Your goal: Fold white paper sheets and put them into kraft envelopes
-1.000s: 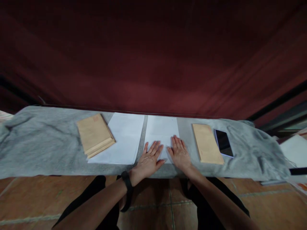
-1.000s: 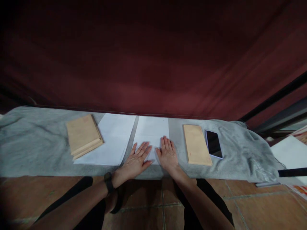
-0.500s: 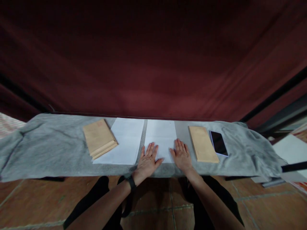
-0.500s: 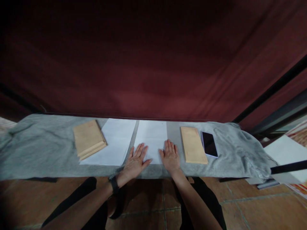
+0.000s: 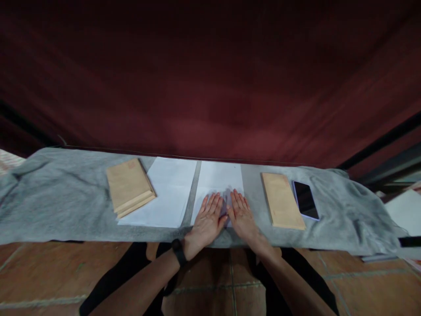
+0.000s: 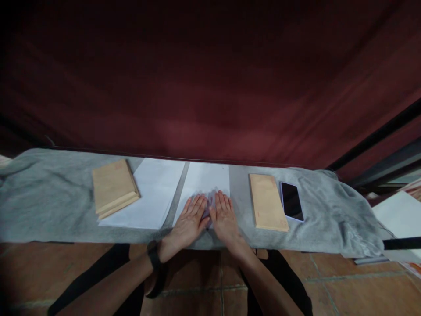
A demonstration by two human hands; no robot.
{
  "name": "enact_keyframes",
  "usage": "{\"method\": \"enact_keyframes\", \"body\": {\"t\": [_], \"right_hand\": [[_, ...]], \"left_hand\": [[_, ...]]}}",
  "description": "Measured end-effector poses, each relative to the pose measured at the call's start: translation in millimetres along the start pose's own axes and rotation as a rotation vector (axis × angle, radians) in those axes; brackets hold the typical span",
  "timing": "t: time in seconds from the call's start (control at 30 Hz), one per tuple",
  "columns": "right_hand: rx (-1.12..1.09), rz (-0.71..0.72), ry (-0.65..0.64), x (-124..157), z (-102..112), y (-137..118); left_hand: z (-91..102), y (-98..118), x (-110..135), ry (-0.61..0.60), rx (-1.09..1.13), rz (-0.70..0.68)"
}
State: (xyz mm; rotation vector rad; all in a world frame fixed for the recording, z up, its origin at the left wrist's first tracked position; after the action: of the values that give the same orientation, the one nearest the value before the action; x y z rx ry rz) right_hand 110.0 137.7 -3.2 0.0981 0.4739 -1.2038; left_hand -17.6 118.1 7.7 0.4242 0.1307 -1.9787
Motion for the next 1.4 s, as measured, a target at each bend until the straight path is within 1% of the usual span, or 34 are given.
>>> {"method": "enact_keyframes", "body": {"t": [0.1,0.2,0.33,0.47,0.7,1.03,1.4], "right_hand": [[-0.022,0.05,-0.043,1.0,-5.0,-9.8],[-0.004,0.076,-0.06,2.7,-6.6,-10.9],[0.022,0.08,-0.055,2.0,-6.5,-4.7],[0.053,0.046,-0.037,-0.5,-6.7,3.3],[0.1,0.025,-0.054,-2.2,-7.7,7.4],[0.12,-0.052,-0.057,-4.8,-11.3,23.6],[0.089,-0.089,-0.006,-0.8,-13.0,34.2]], "left_hand": [[-9.6,3.2,-0.5,-0.024,0.028,-0.032],[-14.2,4.2,-0.5,-0.042,0.042,-0.047],[-10.3,8.0,-2.8,-0.068,0.063,-0.081],[-5.3,12.4,-5.4,-0.081,0.077,-0.127],[-7.4,14.3,-6.0,-0.101,0.066,-0.157],[-8.1,14.2,-3.3,-0.07,0.095,-0.143],[-8.3,7.0,0.5,-0.04,0.129,-0.058]]}}
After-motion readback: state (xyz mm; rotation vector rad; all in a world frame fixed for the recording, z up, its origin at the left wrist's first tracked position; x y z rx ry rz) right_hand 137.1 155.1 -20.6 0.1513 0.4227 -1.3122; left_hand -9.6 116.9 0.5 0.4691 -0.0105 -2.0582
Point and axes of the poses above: each hand's wrist, its own x-axis away from the middle knuckle, its own z-axis out of the back of the hand, y = z × x, the point moved 7 cm from there along -x, towards the middle knuckle, and after that the axes turned 5 degrees about y, right-handed, at the moved point
